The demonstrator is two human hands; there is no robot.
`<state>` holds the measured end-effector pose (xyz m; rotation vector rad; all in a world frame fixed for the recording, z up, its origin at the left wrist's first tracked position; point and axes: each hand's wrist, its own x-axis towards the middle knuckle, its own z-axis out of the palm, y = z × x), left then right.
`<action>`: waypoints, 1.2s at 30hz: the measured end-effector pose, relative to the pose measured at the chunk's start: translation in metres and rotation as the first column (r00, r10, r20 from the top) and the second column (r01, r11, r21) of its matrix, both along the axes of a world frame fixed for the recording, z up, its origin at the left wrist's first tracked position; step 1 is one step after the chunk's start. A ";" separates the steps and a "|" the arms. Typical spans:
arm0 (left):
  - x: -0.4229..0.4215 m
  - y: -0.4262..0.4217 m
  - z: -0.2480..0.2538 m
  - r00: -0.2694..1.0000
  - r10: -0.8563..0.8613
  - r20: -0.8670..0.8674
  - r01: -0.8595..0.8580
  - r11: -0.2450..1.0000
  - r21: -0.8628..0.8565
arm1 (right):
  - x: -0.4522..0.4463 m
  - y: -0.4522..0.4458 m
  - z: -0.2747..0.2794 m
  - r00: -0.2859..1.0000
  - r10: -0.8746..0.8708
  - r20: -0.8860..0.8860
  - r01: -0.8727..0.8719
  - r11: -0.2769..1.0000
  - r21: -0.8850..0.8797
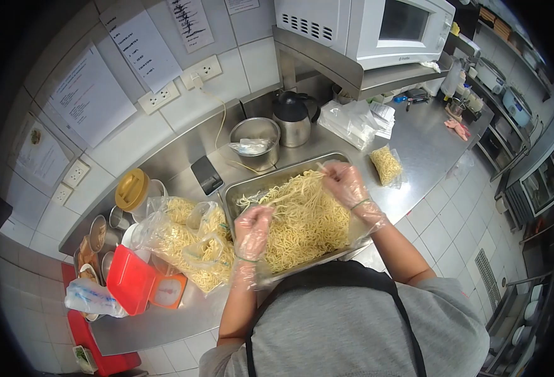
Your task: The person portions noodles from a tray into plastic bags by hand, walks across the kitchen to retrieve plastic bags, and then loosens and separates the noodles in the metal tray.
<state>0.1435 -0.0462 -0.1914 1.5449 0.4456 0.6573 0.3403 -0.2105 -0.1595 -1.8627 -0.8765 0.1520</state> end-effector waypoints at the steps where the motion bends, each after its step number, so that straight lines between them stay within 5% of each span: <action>1: -0.002 0.005 -0.004 1.000 0.013 0.021 -0.013 1.000 -0.016 | 0.004 -0.005 0.003 0.996 -0.020 -0.085 0.022 1.000 0.017; 2: -0.003 0.011 -0.008 0.999 0.026 0.041 -0.025 0.999 -0.033 | 0.005 -0.008 0.007 0.985 -0.039 -0.170 0.045 0.998 0.032; 5: 0.000 0.017 -0.019 1.000 0.018 0.020 -0.018 1.000 0.014 | -0.001 -0.008 0.011 0.782 0.278 -0.558 -0.081 0.933 0.350; 10: 0.019 -0.030 0.017 0.984 -0.177 -0.013 0.177 0.983 0.045 | -0.044 0.017 0.012 0.800 0.392 -0.454 -0.253 0.907 0.337; 13: 0.018 -0.021 0.020 0.956 -0.136 -0.261 0.197 0.954 0.226 | -0.048 0.019 0.008 0.808 0.407 -0.426 -0.290 0.904 0.315; 15: 0.017 -0.019 0.021 0.976 -0.136 -0.172 0.166 0.970 0.178 | -0.041 0.016 0.010 0.789 0.456 -0.411 -0.333 0.881 0.336; 20: 0.016 -0.005 0.004 0.989 -0.106 0.106 0.097 0.992 0.081 | -0.020 0.005 0.025 0.855 0.307 -0.419 -0.198 0.938 0.285; 23: 0.005 0.008 0.010 0.990 -0.016 0.140 0.047 0.975 -0.217 | -0.009 -0.005 0.040 0.888 0.176 -0.424 -0.055 0.958 0.282; 25: -0.001 0.021 0.009 0.998 0.053 -0.017 -0.054 0.988 -0.141 | 0.006 -0.014 0.042 0.898 0.169 -0.406 -0.016 0.936 0.352; 27: -0.003 0.037 -0.008 0.998 0.003 -0.063 -0.008 0.996 -0.084 | 0.026 -0.014 0.016 0.951 0.098 -0.293 -0.087 0.995 0.050; 28: -0.003 0.044 -0.009 0.924 0.001 -0.382 0.065 0.985 0.161 | 0.024 -0.008 0.002 0.979 0.088 -0.182 -0.097 0.994 -0.042; 31: -0.002 0.033 -0.013 0.892 0.116 -0.437 0.220 0.733 0.643 | -0.005 0.004 -0.009 0.942 0.328 0.071 -0.234 0.795 -0.559; 32: 0.000 0.028 -0.004 0.810 0.112 -0.575 0.283 0.785 0.552 | -0.025 0.011 -0.024 0.876 0.455 0.161 -0.245 0.707 -0.664; 34: 0.006 0.032 -0.016 0.815 0.163 -0.556 0.251 0.766 0.592 | -0.073 0.017 -0.031 0.818 0.444 0.366 -0.040 0.679 -0.733; 36: 0.007 0.028 -0.011 0.811 0.186 -0.555 0.237 0.763 0.602 | -0.073 0.022 -0.028 0.827 0.540 0.153 -0.293 0.648 -0.703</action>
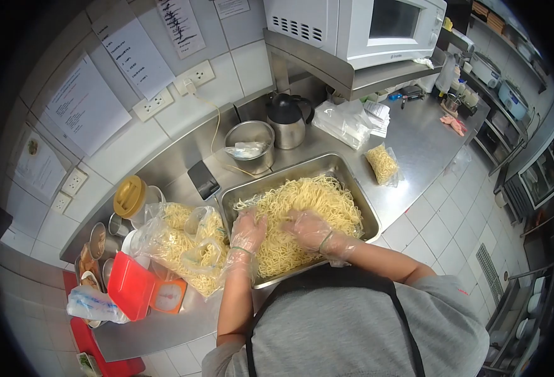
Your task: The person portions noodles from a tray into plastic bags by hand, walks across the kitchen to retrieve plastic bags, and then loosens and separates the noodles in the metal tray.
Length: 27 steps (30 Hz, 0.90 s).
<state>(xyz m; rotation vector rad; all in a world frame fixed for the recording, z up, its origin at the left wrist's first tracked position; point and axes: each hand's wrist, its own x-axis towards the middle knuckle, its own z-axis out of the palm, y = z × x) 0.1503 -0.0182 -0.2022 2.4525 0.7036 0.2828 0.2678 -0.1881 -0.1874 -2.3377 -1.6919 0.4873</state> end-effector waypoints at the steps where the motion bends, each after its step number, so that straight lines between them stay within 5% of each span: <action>1: 0.001 0.000 0.004 1.000 0.003 -0.006 -0.003 1.000 -0.006 | -0.001 0.000 0.000 0.990 0.054 -0.127 -0.055 0.998 -0.006; 2: 0.002 -0.001 0.009 1.000 0.007 -0.009 -0.007 1.000 -0.010 | -0.002 -0.001 -0.001 0.995 0.098 -0.006 -0.094 0.967 0.239; 5: 0.000 0.010 0.004 0.993 -0.007 0.118 0.011 0.999 -0.031 | 0.026 -0.004 0.030 0.977 0.066 -0.203 -0.001 0.952 0.306; 7: 0.001 0.019 0.000 0.977 -0.035 0.209 0.052 0.996 -0.073 | 0.037 -0.010 0.059 0.998 -0.062 -0.014 0.060 0.839 0.541; 11: 0.012 0.010 0.025 0.905 -0.168 0.391 0.233 0.965 -0.124 | 0.046 -0.015 0.132 0.935 0.007 -0.354 0.212 0.792 0.573; 14: 0.020 -0.020 0.058 0.705 -0.083 0.704 0.570 0.657 -0.493 | 0.047 -0.005 0.137 0.928 0.156 -0.337 0.132 0.711 0.691; 18: 0.023 -0.027 0.084 0.708 -0.160 0.688 0.572 0.702 -0.425 | 0.047 0.010 0.137 0.919 0.311 -0.241 -0.102 0.780 0.618; 21: 0.027 -0.028 0.086 0.821 -0.091 0.563 0.405 0.788 -0.464 | 0.051 0.003 0.150 0.830 0.286 -0.479 -0.014 0.869 0.495; 23: 0.026 -0.025 0.091 0.885 -0.115 0.452 0.381 0.736 -0.559 | 0.058 -0.005 0.164 0.891 0.280 -0.359 -0.055 0.849 0.525; 25: 0.026 -0.013 0.062 0.882 -0.118 0.457 0.354 0.805 -0.476 | 0.063 -0.013 0.172 0.918 0.291 -0.269 -0.082 0.805 0.588; 27: 0.022 -0.001 0.046 0.884 -0.197 0.423 0.370 0.850 -0.376 | 0.059 -0.020 0.184 0.889 0.254 -0.380 0.041 0.784 0.620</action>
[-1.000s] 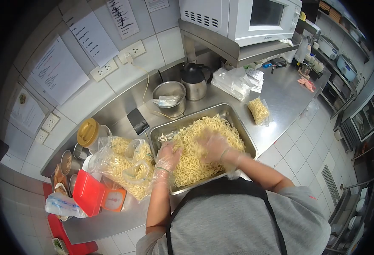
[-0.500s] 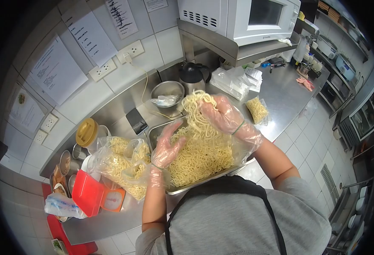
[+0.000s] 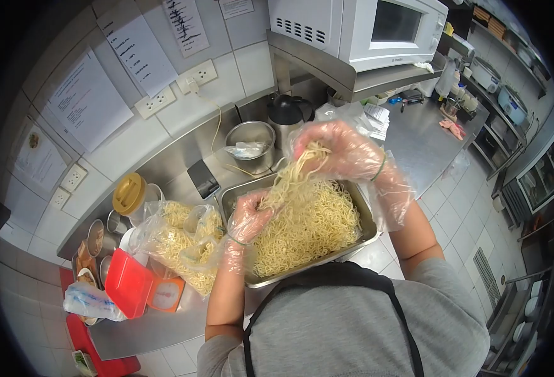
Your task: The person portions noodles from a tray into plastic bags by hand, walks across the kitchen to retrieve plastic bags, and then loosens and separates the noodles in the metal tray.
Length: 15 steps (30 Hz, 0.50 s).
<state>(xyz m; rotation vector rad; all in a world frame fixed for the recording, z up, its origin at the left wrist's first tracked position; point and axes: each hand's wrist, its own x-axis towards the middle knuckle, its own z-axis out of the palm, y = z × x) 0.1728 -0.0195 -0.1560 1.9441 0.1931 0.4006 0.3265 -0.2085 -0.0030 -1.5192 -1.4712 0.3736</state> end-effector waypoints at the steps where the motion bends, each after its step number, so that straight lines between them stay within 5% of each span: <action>1: -0.006 0.001 -0.002 0.997 0.000 -0.074 -0.003 0.999 -0.049 | -0.002 -0.005 0.008 0.997 -0.042 -0.065 0.042 0.999 -0.008; 3: -0.013 0.013 -0.026 0.985 0.044 -0.169 -0.024 0.993 0.118 | 0.006 -0.009 0.009 0.997 -0.064 -0.044 0.068 0.993 0.096; 6: -0.028 0.033 -0.037 0.963 0.038 -0.268 0.044 0.955 0.294 | 0.008 -0.012 -0.005 0.954 0.017 -0.298 0.001 0.998 0.060; 10: -0.036 0.056 -0.034 0.992 -0.053 -0.112 0.098 0.894 0.437 | 0.021 -0.004 -0.044 0.994 0.094 -0.049 -0.106 0.860 -0.500; 13: -0.021 0.065 -0.033 0.987 -0.121 -0.102 0.132 0.985 0.107 | 0.059 0.011 -0.123 0.999 -0.016 0.047 0.043 0.741 -0.670; 15: -0.001 0.050 -0.050 0.982 -0.091 -0.165 0.097 0.995 0.029 | 0.063 0.014 -0.186 0.938 -0.067 0.339 0.284 0.709 -0.645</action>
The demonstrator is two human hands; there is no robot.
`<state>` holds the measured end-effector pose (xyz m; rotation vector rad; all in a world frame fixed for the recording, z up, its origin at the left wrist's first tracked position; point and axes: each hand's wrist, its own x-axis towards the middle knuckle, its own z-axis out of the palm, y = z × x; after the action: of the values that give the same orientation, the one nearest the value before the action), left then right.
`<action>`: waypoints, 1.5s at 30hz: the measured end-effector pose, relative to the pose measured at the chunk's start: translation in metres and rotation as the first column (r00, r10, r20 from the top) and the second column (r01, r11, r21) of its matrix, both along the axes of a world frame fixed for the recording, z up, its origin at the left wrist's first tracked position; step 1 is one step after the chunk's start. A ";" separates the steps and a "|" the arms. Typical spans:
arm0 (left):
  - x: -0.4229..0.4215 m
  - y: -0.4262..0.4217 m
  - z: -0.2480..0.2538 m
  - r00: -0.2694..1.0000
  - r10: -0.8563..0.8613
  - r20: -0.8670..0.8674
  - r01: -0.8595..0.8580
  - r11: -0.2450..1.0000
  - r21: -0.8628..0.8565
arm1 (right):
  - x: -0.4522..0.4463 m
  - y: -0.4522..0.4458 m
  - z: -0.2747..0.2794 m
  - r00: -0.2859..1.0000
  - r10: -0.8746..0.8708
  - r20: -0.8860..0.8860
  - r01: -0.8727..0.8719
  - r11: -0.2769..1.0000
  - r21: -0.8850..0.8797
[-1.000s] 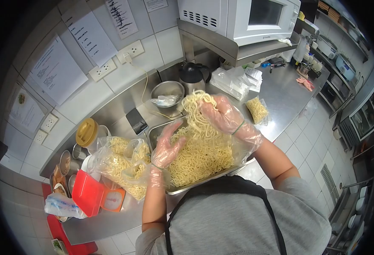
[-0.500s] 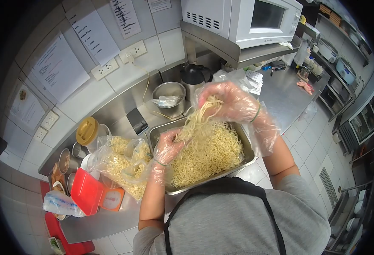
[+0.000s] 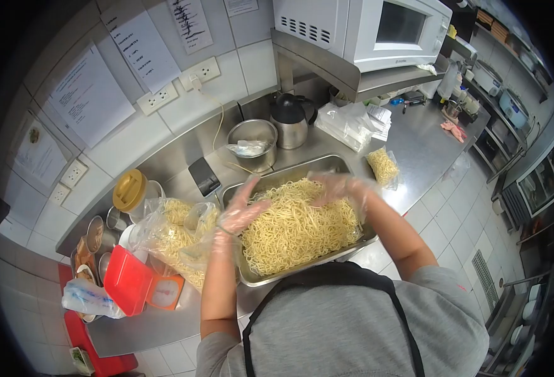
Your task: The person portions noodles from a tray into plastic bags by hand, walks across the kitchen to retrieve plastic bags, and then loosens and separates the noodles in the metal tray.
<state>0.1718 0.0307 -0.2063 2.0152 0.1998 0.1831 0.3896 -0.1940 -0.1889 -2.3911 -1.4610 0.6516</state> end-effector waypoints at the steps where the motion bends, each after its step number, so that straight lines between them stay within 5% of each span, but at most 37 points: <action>1: 0.010 -0.007 -0.009 0.999 0.021 -0.035 -0.022 0.999 -0.035 | -0.012 0.005 -0.009 0.996 0.057 -0.067 -0.061 0.997 -0.050; 3: 0.022 -0.029 -0.019 0.971 -0.019 -0.239 0.075 0.971 0.228 | -0.039 0.020 -0.015 0.989 0.138 -0.059 -0.143 0.987 -0.074; 6: 0.025 -0.050 -0.009 0.986 -0.076 -0.148 0.145 0.825 0.547 | -0.060 0.025 -0.019 0.988 0.149 0.033 -0.149 0.989 -0.027; 9: 0.029 -0.044 0.006 0.942 -0.075 -0.326 0.116 0.987 0.109 | -0.050 0.028 0.001 0.995 0.073 -0.070 -0.070 0.996 0.048; 10: 0.024 -0.051 0.013 0.986 -0.054 -0.155 0.070 0.992 0.103 | -0.047 0.025 0.009 0.994 0.056 -0.091 -0.045 0.993 0.109; 13: 0.018 -0.055 0.045 1.000 0.012 0.006 -0.011 0.992 -0.128 | -0.036 0.020 0.030 0.979 -0.060 -0.196 0.112 0.957 0.269; 15: 0.015 -0.048 0.068 0.992 0.123 0.043 -0.116 0.984 -0.131 | -0.039 0.010 0.073 0.912 -0.158 -0.378 0.275 0.921 0.278; 17: 0.010 -0.049 0.105 0.976 0.209 0.060 -0.207 0.977 -0.042 | -0.030 0.006 0.086 0.856 -0.204 -0.476 0.450 0.748 0.489; 20: 0.011 -0.051 0.140 0.945 0.295 0.144 -0.297 0.955 -0.012 | -0.038 -0.011 0.151 0.816 -0.015 -0.578 0.417 0.707 0.571; 24: 0.015 -0.060 0.185 0.910 0.069 0.409 -0.129 0.985 0.119 | -0.041 -0.011 0.174 0.994 0.040 -0.099 0.058 0.582 0.811; 27: 0.012 -0.063 0.216 0.893 -0.056 0.446 -0.085 0.953 0.291 | -0.047 -0.017 0.186 0.928 0.103 -0.358 0.226 0.608 0.761; 30: 0.009 -0.061 0.232 0.828 -0.180 0.531 -0.091 0.891 0.445 | -0.047 -0.017 0.181 0.985 0.011 -0.173 0.128 0.628 0.768; 34: 0.003 -0.057 0.243 0.862 -0.143 0.487 0.066 0.983 0.171 | -0.037 -0.019 0.170 0.999 0.034 -0.013 -0.009 0.571 0.821; 37: 0.002 -0.058 0.252 0.894 -0.017 0.449 -0.083 0.976 0.202 | -0.039 -0.020 0.170 0.998 -0.027 -0.053 0.059 0.582 0.811; 40: 0.000 -0.057 0.254 0.845 -0.031 0.534 -0.058 0.987 0.149 | -0.045 -0.024 0.173 0.997 -0.018 -0.078 0.074 0.582 0.810; 45: 0.002 -0.051 0.241 0.917 -0.039 0.397 -0.074 0.961 0.265 | -0.050 -0.025 0.147 0.990 0.007 0.143 -0.089 0.814 0.575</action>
<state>0.1734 -0.0203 0.0344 2.1995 -0.0729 0.6599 0.3401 -0.2190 -0.0414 -1.9421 -1.5021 0.0207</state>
